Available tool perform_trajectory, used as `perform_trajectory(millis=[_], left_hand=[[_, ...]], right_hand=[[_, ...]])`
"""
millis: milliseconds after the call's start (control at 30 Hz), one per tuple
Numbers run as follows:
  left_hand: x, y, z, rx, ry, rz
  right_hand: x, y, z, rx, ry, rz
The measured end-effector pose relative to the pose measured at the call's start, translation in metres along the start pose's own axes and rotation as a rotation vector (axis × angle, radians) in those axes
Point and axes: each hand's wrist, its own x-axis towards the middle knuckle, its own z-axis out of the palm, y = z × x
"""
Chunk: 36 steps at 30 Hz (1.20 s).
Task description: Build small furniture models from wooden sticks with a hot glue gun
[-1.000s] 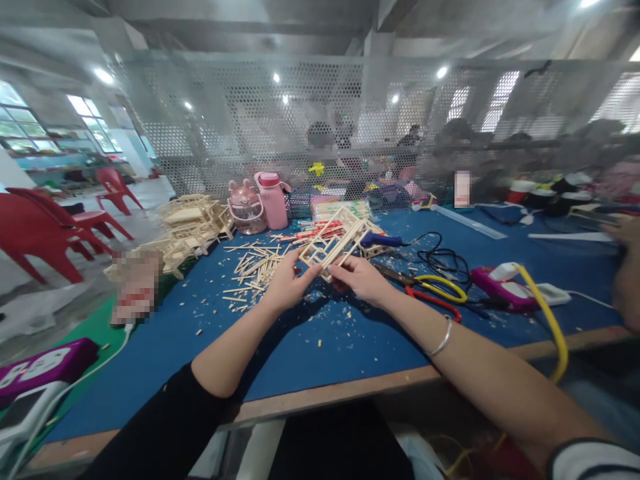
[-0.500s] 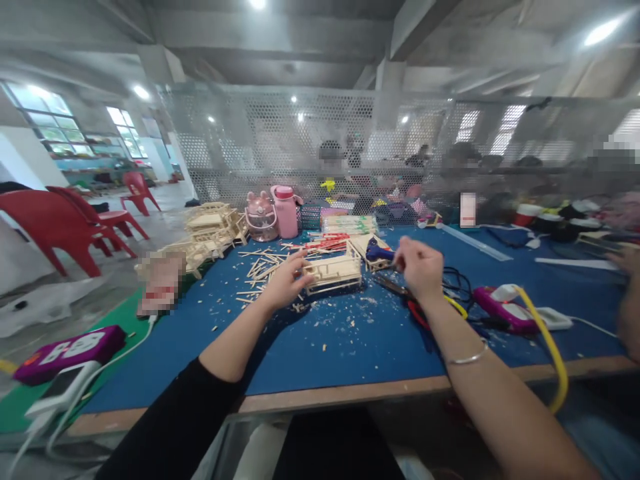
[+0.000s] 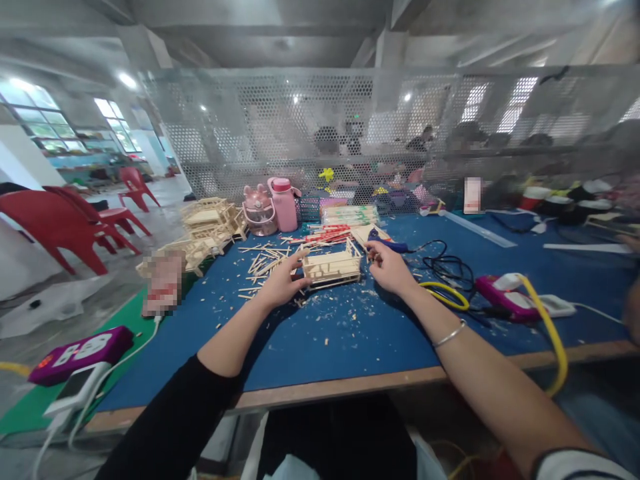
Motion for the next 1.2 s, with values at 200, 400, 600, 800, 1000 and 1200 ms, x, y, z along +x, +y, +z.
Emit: perform_trajectory(millis=[200, 400, 600, 800, 1000, 1200], left_hand=[[0.001, 0.0, 0.003, -0.08, 0.009, -0.017], [0.005, -0.003, 0.007, -0.001, 0.024, 0.03], [0.004, -0.002, 0.008, 0.158, 0.093, 0.071], [0.004, 0.0, 0.01, 0.202, 0.061, 0.017], [0.004, -0.003, 0.012, 0.2, 0.081, 0.018], [0.005, -0.007, 0.016, 0.051, 0.099, 0.024]], right_hand=[[0.0, -0.006, 0.004, 0.01, -0.192, -0.105], [0.0, -0.002, 0.005, -0.014, -0.15, -0.122], [-0.001, -0.007, 0.004, -0.057, -0.172, -0.116], [-0.002, -0.002, 0.003, -0.093, -0.214, -0.127], [-0.002, 0.002, 0.002, -0.09, -0.238, -0.105], [-0.002, 0.001, 0.001, -0.055, -0.236, -0.055]])
